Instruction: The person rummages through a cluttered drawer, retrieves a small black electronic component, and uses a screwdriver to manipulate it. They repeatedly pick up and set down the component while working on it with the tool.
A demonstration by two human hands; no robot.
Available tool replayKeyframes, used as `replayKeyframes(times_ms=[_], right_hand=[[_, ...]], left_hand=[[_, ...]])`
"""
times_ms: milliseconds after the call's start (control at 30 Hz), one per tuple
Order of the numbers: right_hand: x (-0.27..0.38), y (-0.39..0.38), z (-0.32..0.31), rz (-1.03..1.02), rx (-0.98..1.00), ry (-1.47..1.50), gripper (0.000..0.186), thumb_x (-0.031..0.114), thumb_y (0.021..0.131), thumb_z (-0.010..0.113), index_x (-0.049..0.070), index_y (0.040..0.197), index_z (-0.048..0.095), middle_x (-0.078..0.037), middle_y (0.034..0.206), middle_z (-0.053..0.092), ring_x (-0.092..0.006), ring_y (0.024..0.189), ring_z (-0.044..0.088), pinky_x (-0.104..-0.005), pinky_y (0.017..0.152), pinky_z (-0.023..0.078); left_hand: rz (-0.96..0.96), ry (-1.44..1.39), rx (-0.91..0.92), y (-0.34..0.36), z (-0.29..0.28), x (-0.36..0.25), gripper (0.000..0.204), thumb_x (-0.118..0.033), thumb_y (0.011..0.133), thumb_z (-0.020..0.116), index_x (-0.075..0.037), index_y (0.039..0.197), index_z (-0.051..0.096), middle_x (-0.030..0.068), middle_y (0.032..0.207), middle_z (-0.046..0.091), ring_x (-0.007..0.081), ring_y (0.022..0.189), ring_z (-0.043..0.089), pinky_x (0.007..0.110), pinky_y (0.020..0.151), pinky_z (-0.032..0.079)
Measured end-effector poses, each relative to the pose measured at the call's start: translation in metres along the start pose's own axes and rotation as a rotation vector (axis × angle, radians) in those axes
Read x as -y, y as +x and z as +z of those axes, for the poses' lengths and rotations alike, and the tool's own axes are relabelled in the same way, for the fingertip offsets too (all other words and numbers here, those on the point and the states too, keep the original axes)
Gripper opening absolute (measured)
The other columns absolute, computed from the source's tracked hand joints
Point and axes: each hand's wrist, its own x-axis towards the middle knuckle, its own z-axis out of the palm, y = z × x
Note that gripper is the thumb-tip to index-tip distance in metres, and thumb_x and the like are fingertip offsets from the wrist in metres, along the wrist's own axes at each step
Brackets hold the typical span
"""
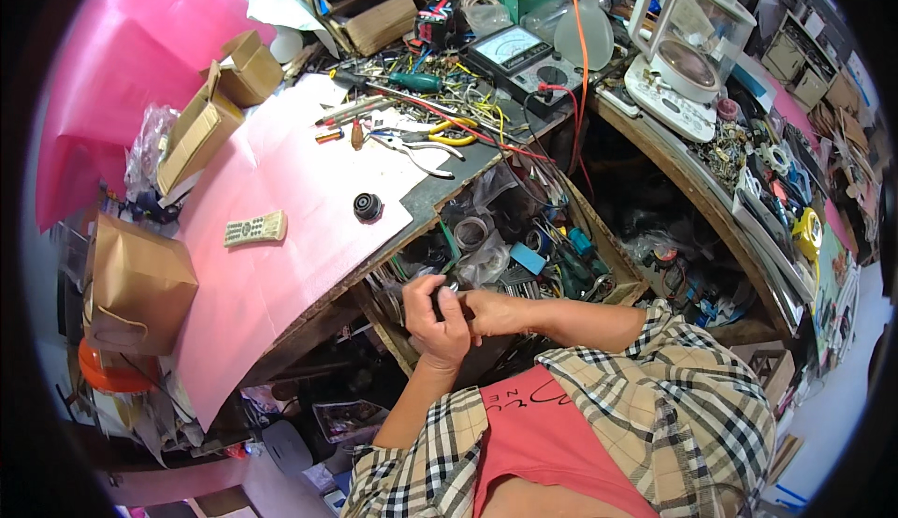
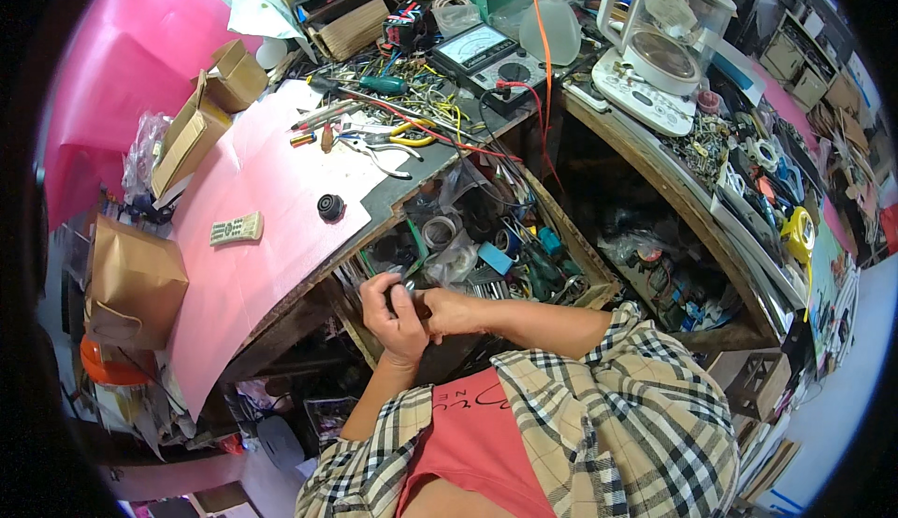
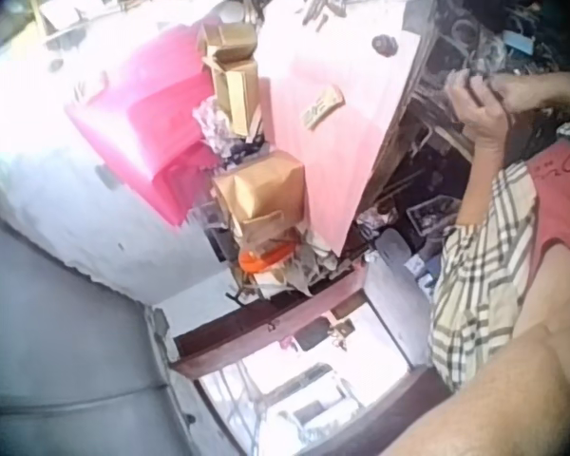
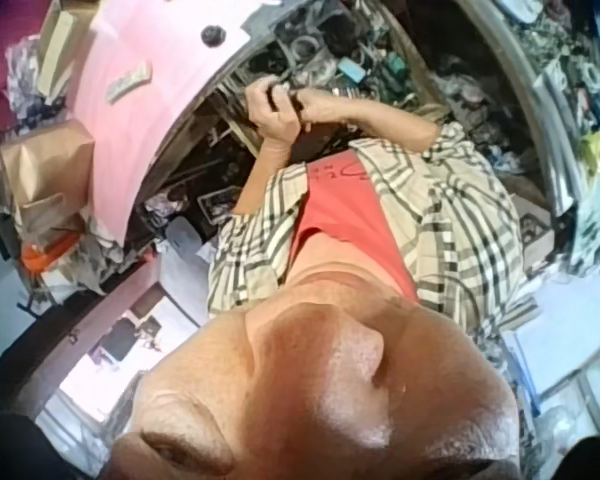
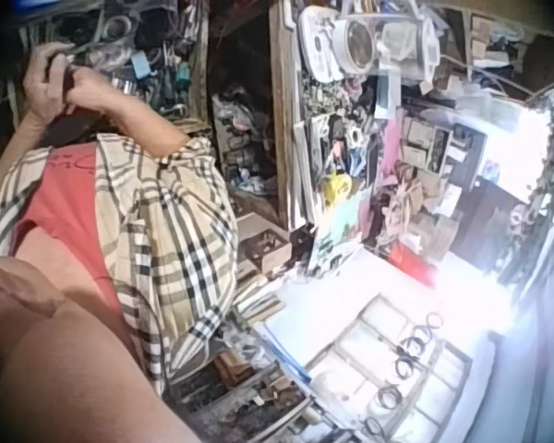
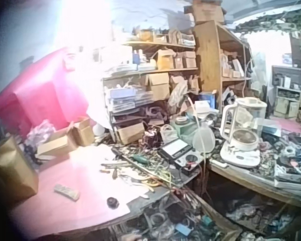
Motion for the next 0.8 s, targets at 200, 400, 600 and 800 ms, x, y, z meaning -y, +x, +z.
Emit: replayKeyframes(times_ms=[200, 400, 600, 800], right_hand=[[-0.017, 0.010, -0.006, -0.094, -0.081, 0.327, 0.051, 0.006, 0.081, 0.066, 0.000, 0.127, 0.046, -0.008, 0.084, 0.061, -0.0136, 0.068, 0.060, -0.0252, 0.056, 0.047], [0.000, -0.001, -0.014, -0.261, -0.406, 0.196, 0.042, 0.007, 0.079, 0.066, 0.006, 0.117, 0.048, -0.009, 0.084, 0.062, -0.0145, 0.076, 0.062, -0.0273, 0.064, 0.049], [0.008, -0.006, -0.008, -0.606, -0.731, -0.443, 0.049, 0.008, 0.076, 0.062, 0.005, 0.122, 0.046, -0.019, 0.104, 0.051, -0.0384, 0.096, 0.054, -0.0414, 0.085, 0.045], [0.008, -0.004, -0.003, -0.675, -0.691, -0.504, 0.039, 0.004, 0.077, 0.062, 0.004, 0.116, 0.054, -0.015, 0.106, 0.051, -0.0274, 0.093, 0.057, -0.0339, 0.082, 0.047]], left_hand=[[-0.043, -0.081, 0.058, -0.002, 0.000, 0.000, 0.021, -0.015, 0.094, 0.047, 0.003, 0.098, 0.058, 0.0144, 0.095, 0.058, 0.0208, 0.080, 0.056, 0.032, 0.074, 0.046], [-0.520, -0.280, 0.079, -0.003, 0.005, 0.023, 0.017, -0.013, 0.095, 0.049, 0.000, 0.098, 0.059, 0.0061, 0.083, 0.059, 0.0135, 0.068, 0.054, 0.027, 0.062, 0.044], [-1.048, -0.904, 0.582, -0.004, 0.007, 0.025, 0.030, -0.010, 0.090, 0.059, -0.004, 0.118, 0.051, -0.0005, 0.079, 0.056, 0.0076, 0.060, 0.052, 0.023, 0.053, 0.042], [-1.154, -1.097, 0.424, 0.002, 0.003, 0.014, 0.035, -0.004, 0.086, 0.059, -0.004, 0.120, 0.051, 0.0035, 0.091, 0.060, 0.0122, 0.072, 0.060, 0.025, 0.061, 0.046]])
